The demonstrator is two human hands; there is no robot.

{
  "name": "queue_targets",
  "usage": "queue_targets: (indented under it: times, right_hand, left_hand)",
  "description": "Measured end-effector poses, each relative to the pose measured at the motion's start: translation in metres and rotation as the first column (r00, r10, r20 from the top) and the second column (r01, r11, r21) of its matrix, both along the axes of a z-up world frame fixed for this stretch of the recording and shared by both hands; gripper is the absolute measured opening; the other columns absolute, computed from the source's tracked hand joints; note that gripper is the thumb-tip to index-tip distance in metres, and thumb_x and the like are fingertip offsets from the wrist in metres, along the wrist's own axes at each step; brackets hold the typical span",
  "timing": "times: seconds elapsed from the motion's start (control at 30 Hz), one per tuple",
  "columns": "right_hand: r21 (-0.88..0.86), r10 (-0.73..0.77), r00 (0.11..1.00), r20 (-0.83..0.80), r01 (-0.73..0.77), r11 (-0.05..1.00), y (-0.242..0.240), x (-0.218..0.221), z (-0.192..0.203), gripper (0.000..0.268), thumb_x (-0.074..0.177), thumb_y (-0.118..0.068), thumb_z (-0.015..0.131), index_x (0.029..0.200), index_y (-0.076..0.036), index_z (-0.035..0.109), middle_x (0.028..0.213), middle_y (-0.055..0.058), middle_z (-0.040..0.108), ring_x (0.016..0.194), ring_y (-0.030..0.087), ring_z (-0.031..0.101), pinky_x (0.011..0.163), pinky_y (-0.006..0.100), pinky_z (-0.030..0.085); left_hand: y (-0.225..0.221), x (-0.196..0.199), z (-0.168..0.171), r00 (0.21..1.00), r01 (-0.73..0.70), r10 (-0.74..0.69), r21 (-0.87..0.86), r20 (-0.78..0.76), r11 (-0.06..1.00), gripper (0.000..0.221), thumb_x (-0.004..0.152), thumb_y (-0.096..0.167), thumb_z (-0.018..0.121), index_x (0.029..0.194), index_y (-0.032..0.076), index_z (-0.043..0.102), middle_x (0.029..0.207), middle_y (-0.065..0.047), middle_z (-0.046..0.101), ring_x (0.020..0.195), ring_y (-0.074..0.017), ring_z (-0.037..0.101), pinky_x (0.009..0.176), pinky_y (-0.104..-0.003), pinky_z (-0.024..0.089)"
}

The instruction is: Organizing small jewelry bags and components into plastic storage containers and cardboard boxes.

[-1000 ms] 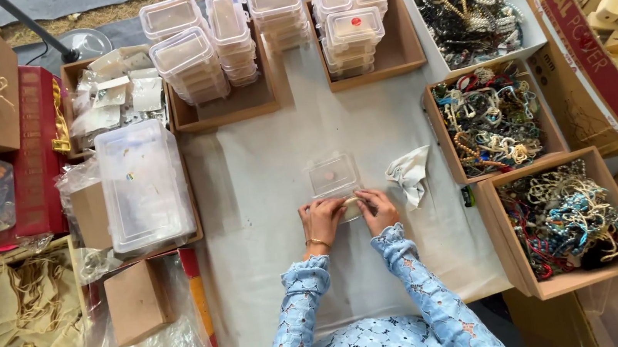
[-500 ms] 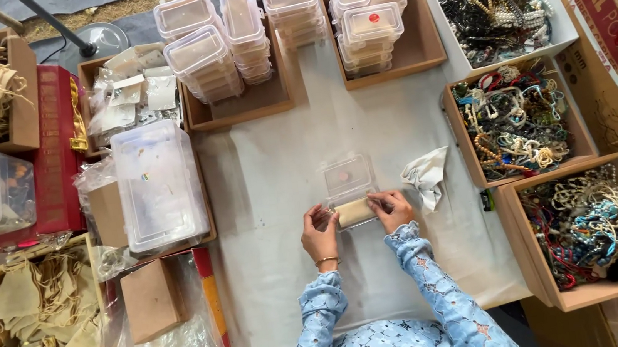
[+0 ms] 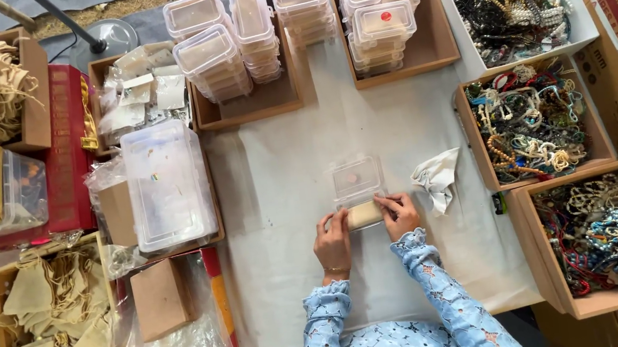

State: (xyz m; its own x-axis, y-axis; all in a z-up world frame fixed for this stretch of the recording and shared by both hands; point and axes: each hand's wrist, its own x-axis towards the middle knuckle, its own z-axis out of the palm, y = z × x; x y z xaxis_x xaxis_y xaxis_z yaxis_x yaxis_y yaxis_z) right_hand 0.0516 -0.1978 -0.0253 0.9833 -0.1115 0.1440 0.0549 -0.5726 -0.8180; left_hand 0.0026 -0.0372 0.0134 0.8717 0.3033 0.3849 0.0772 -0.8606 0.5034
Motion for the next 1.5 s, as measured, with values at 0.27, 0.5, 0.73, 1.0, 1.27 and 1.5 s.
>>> queue_targets:
  times: [0.27, 0.5, 0.73, 1.0, 1.27, 1.5]
  right_hand:
    - [-0.195, 0.071, 0.986, 0.15, -0.041, 0.98, 0.0, -0.001, 0.006, 0.035, 0.09, -0.006, 0.073, 0.121, -0.022, 0.074, 0.102, 0.006, 0.063, 0.089, 0.025, 0.066, 0.078, 0.037, 0.055]
    - [0.031, 0.039, 0.999, -0.025, -0.038, 0.999, -0.005, 0.007, 0.004, 0.062, 0.088, -0.009, 0.075, 0.145, -0.014, 0.051, 0.115, 0.007, 0.062, 0.081, 0.019, 0.067, 0.073, 0.034, 0.057]
    - [0.122, 0.302, 0.937, -0.178, -0.283, 0.951, -0.043, 0.055, -0.065, 0.084, 0.079, -0.008, 0.081, 0.153, -0.019, 0.042, 0.123, 0.01, 0.052, 0.078, 0.017, 0.068, 0.075, 0.031, 0.061]
    - [0.498, 0.512, 0.79, -0.337, -0.312, 0.809, -0.059, 0.067, -0.061, 0.083, 0.08, -0.005, 0.079, 0.153, -0.028, 0.046, 0.13, 0.011, 0.045, 0.089, 0.018, 0.067, 0.078, 0.034, 0.061]
    - [0.606, 0.523, 0.824, -0.218, -0.306, 0.735, -0.069, 0.07, -0.108, 0.066, 0.08, 0.001, 0.072, 0.141, -0.012, 0.052, 0.132, 0.007, 0.058, 0.098, 0.015, 0.066, 0.081, 0.033, 0.057]
    - [0.683, 0.516, 0.843, -0.153, -0.288, 0.672, -0.06, 0.054, -0.08, 0.053, 0.088, 0.005, 0.064, 0.139, -0.008, 0.061, 0.127, 0.006, 0.068, 0.101, 0.018, 0.071, 0.09, 0.031, 0.057]
  left_hand:
    - [-0.001, 0.002, 0.014, 0.996, 0.071, -0.074, -0.048, -0.056, 0.996, 0.018, 0.085, 0.021, 0.078, 0.103, 0.021, 0.072, 0.102, 0.004, 0.073, 0.113, -0.0237, 0.065, 0.085, -0.04, 0.056]
    - [0.003, 0.014, 0.018, 0.976, -0.147, 0.0, -0.66, -0.217, 0.737, 0.055, 0.075, 0.008, 0.083, 0.124, 0.017, 0.059, 0.123, -0.005, 0.066, 0.11, -0.0236, 0.069, 0.086, -0.036, 0.061]
    - [0.019, 0.022, -0.04, 0.985, -0.019, -0.118, -0.764, -0.124, 0.645, 0.07, 0.074, 0.001, 0.084, 0.138, 0.014, 0.058, 0.129, -0.007, 0.074, 0.12, -0.0216, 0.071, 0.1, -0.031, 0.057]
    - [0.022, 0.023, -0.037, 0.98, -0.039, -0.158, -0.889, -0.124, 0.456, 0.071, 0.074, 0.0, 0.081, 0.138, 0.014, 0.053, 0.128, -0.006, 0.072, 0.12, -0.0177, 0.068, 0.093, -0.032, 0.061]
    - [0.026, 0.024, -0.042, 0.978, -0.002, -0.184, -0.895, -0.094, 0.445, 0.058, 0.076, 0.0, 0.08, 0.131, 0.011, 0.065, 0.127, -0.004, 0.073, 0.119, -0.0155, 0.069, 0.095, -0.03, 0.062]
    - [0.034, 0.028, -0.06, 0.968, 0.071, -0.252, -0.927, -0.026, 0.369, 0.055, 0.082, -0.002, 0.076, 0.134, 0.011, 0.067, 0.131, -0.004, 0.072, 0.122, -0.0157, 0.068, 0.104, -0.031, 0.055]
